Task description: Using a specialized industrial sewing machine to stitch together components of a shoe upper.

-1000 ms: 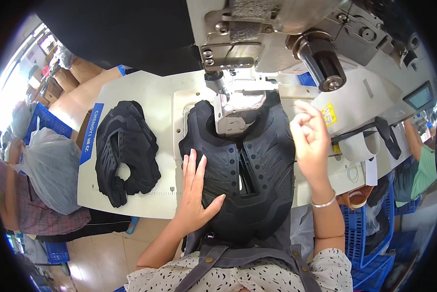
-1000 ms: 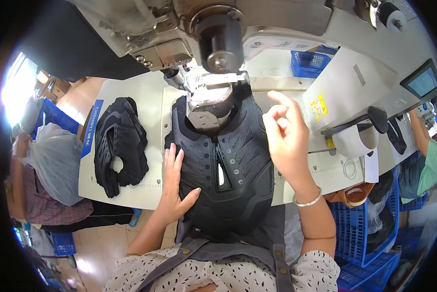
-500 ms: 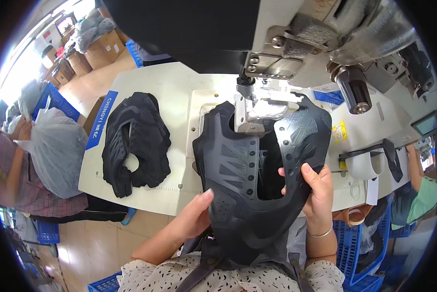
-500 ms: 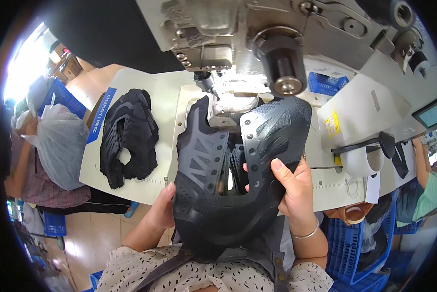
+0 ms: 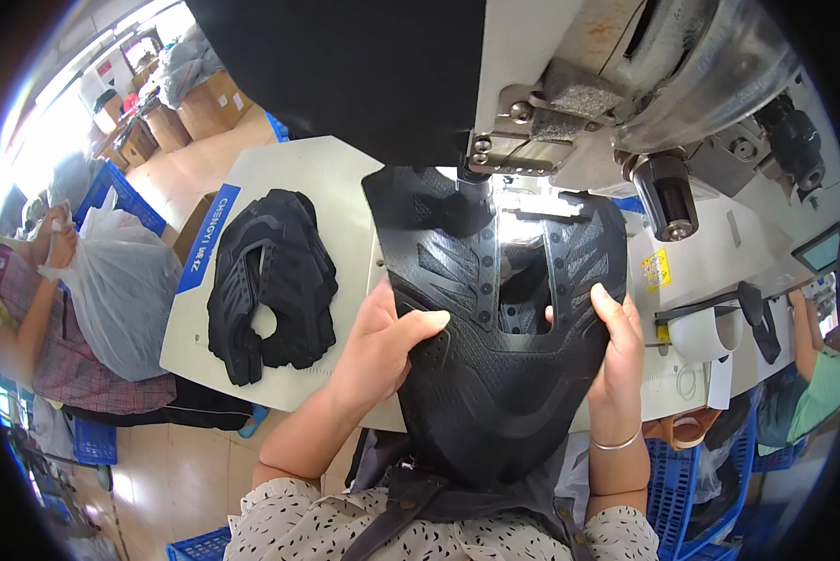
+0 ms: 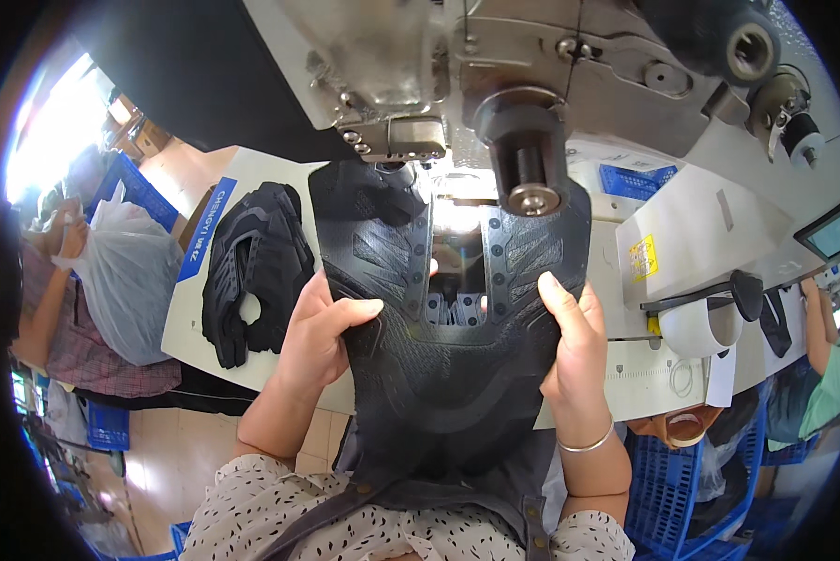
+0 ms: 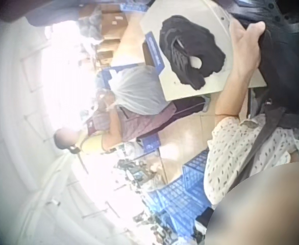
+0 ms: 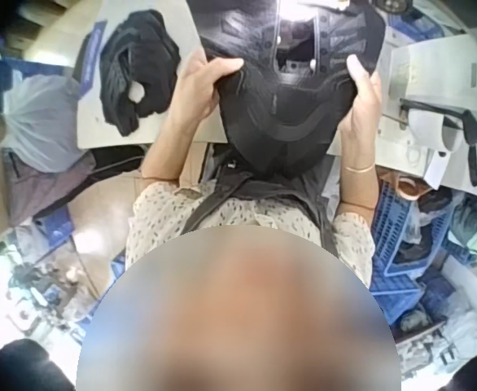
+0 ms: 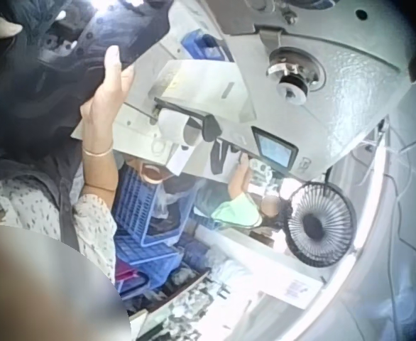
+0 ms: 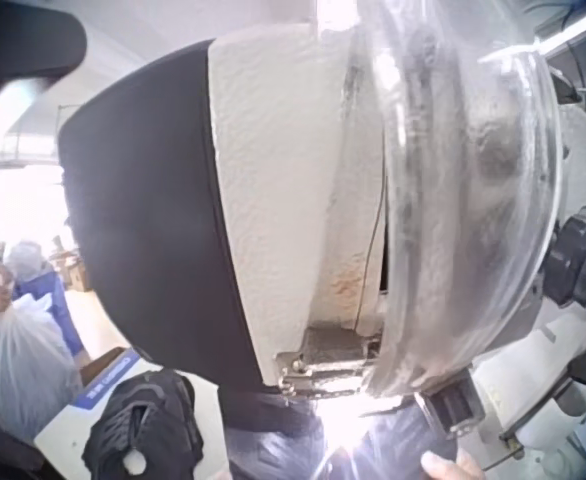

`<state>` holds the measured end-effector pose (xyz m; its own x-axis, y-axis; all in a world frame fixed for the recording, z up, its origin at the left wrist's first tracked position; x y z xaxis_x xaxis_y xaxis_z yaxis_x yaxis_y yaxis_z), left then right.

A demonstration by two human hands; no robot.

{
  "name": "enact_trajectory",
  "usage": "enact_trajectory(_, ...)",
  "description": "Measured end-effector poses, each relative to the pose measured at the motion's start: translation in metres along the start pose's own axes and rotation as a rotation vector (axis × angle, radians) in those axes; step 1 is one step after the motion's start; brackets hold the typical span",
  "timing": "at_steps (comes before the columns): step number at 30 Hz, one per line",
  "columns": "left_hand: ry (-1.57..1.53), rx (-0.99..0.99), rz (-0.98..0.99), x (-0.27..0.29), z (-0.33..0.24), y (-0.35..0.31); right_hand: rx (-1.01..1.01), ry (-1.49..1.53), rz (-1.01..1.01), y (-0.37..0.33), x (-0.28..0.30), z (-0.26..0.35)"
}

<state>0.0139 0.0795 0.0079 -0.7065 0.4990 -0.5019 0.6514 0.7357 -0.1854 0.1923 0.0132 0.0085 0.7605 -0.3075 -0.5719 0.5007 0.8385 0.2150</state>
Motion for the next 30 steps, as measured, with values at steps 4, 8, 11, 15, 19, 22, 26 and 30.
enact_trajectory(4, 0.141, -0.037, -0.004, -0.005, -0.007, 0.002, 0.088, -0.049, 0.08, -0.004, -0.005, 0.011)
enact_trajectory(8, 0.122, -0.068, -0.05, -0.002, -0.011, 0.0, 0.154, -0.06, 0.127, -0.011, -0.009, 0.012)
enact_trajectory(11, 0.118, -0.1, -0.043, -0.004, -0.015, 0.002, 0.156, -0.106, 0.138, -0.011, -0.009, 0.012)
enact_trajectory(15, 0.172, -0.107, -0.065, -0.005, -0.017, 0.002, 0.162, -0.11, 0.116, -0.011, -0.007, 0.013)
enact_trajectory(19, 0.22, -0.131, -0.068, -0.007, -0.019, 0.0, 0.209, -0.126, 0.124, -0.011, -0.005, 0.015)
enact_trajectory(22, 0.214, -0.121, -0.074, -0.006, -0.017, 0.0, 0.209, -0.119, 0.116, -0.011, 0.0, 0.013)
enact_trajectory(26, 0.076, -0.072, -0.055, -0.009, -0.004, -0.004, 0.226, -0.25, 0.133, -0.014, 0.007, 0.015)
enact_trajectory(30, 0.177, -0.037, -0.125, -0.013, 0.014, -0.011, 0.257, -0.363, 0.139, -0.021, 0.01, 0.023)
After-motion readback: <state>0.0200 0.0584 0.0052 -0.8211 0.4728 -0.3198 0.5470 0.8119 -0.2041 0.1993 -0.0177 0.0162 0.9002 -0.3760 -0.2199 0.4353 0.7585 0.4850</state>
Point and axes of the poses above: each hand's wrist, its own y-axis towards the middle knuckle, its own x-axis out of the back of the hand, z = x × y, the point moved 9 cm from there along y, towards the middle knuckle, and after that the axes turned 15 degrees about x, right-handed, at the moved point
